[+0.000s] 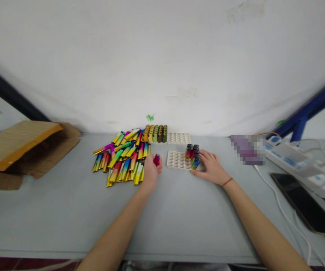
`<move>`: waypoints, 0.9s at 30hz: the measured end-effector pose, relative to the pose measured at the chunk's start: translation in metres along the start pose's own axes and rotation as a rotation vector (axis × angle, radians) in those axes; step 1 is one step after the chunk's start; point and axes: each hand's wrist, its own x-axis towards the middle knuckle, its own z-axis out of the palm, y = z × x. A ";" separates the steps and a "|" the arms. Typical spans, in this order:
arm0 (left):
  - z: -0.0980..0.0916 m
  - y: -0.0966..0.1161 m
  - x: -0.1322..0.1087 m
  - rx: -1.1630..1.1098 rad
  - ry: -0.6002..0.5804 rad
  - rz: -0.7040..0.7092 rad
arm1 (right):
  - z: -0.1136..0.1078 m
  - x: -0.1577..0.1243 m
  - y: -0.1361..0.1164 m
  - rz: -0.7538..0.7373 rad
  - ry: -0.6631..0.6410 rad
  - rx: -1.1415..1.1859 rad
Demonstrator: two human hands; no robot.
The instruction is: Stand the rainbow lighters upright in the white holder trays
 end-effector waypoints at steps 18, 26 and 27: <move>-0.001 0.002 0.002 -0.081 0.077 0.025 | 0.001 -0.001 0.000 -0.004 0.015 -0.007; -0.004 -0.014 0.009 0.020 -0.012 0.291 | 0.001 0.000 0.000 0.008 0.007 0.005; -0.004 -0.017 0.010 0.072 -0.036 0.354 | 0.001 0.000 0.000 0.006 0.009 0.006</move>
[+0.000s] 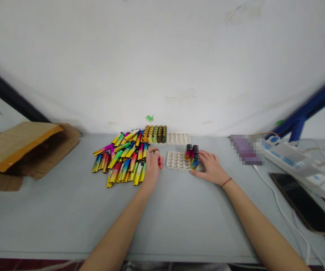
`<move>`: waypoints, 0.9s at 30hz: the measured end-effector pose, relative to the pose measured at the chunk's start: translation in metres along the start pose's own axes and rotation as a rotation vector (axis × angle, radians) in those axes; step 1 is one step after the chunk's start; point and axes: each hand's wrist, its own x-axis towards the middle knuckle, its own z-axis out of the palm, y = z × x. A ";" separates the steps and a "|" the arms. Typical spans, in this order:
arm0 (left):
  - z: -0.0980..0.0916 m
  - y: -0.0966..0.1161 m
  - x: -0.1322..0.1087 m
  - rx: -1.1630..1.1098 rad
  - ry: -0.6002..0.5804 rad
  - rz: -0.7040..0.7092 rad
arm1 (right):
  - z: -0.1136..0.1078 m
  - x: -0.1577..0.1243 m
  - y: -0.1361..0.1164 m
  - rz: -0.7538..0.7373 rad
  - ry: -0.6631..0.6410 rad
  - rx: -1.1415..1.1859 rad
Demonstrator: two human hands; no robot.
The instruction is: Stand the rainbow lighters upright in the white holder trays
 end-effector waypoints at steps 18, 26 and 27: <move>0.030 -0.010 0.017 0.586 -0.452 0.437 | -0.003 0.002 -0.002 0.001 -0.027 0.037; 0.035 -0.012 0.011 0.611 -0.441 0.466 | -0.003 0.002 -0.003 0.003 -0.030 0.036; 0.036 -0.011 0.010 0.611 -0.439 0.462 | -0.003 0.002 -0.003 0.000 -0.026 0.038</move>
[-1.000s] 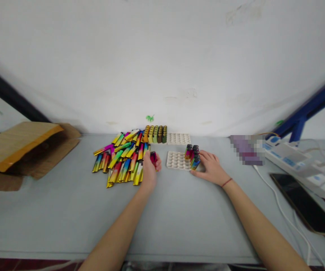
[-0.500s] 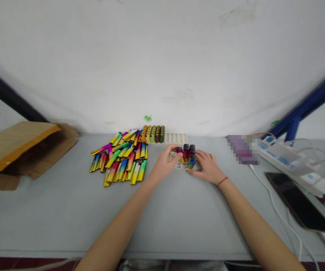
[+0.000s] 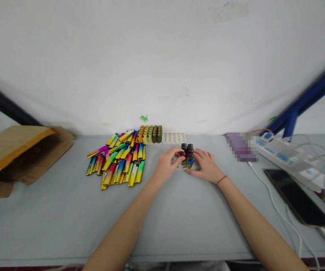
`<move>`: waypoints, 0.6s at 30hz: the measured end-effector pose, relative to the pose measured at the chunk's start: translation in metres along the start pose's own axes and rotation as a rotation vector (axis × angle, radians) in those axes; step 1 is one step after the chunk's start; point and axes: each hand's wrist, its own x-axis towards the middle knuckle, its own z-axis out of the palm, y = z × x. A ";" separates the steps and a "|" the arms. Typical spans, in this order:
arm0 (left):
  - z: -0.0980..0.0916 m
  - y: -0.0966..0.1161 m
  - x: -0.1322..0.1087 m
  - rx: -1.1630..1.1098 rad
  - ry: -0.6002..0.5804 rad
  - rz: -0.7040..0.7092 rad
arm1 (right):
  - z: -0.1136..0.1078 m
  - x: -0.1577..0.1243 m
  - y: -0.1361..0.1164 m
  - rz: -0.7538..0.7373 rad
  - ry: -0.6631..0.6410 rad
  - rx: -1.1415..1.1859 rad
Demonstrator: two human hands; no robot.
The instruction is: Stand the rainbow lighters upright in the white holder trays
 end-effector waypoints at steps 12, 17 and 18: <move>0.008 -0.001 -0.004 -0.004 0.054 -0.027 | 0.001 0.000 0.000 0.010 -0.001 -0.007; 0.003 -0.002 -0.003 0.087 0.018 0.010 | 0.001 0.000 0.001 -0.001 0.010 0.005; 0.001 -0.001 -0.003 0.117 0.004 0.026 | 0.002 0.000 0.001 -0.003 0.012 0.007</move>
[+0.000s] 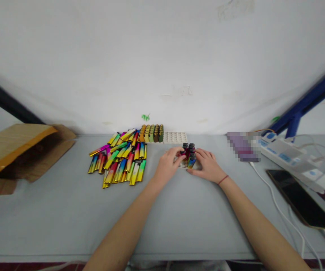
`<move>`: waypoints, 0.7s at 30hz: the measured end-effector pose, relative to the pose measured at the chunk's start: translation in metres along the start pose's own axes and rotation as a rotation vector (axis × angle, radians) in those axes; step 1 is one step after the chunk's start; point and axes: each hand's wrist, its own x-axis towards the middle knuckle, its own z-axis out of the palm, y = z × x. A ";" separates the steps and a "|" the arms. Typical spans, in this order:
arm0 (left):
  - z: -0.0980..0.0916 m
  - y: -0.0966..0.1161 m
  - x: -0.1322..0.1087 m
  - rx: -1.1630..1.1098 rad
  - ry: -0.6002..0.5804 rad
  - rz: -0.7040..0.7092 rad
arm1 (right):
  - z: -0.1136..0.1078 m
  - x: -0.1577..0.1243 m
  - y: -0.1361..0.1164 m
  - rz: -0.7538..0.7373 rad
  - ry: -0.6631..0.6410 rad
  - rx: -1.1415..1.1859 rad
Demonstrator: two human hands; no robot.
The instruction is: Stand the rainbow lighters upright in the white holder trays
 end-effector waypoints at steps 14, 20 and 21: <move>-0.007 0.004 -0.008 0.213 -0.065 0.121 | 0.000 -0.001 0.000 -0.002 0.009 -0.019; -0.030 0.016 -0.008 0.471 -0.108 -0.098 | 0.001 -0.001 0.001 -0.007 0.012 -0.029; -0.039 0.018 -0.008 0.567 -0.114 -0.188 | 0.001 -0.002 0.001 -0.008 0.013 -0.031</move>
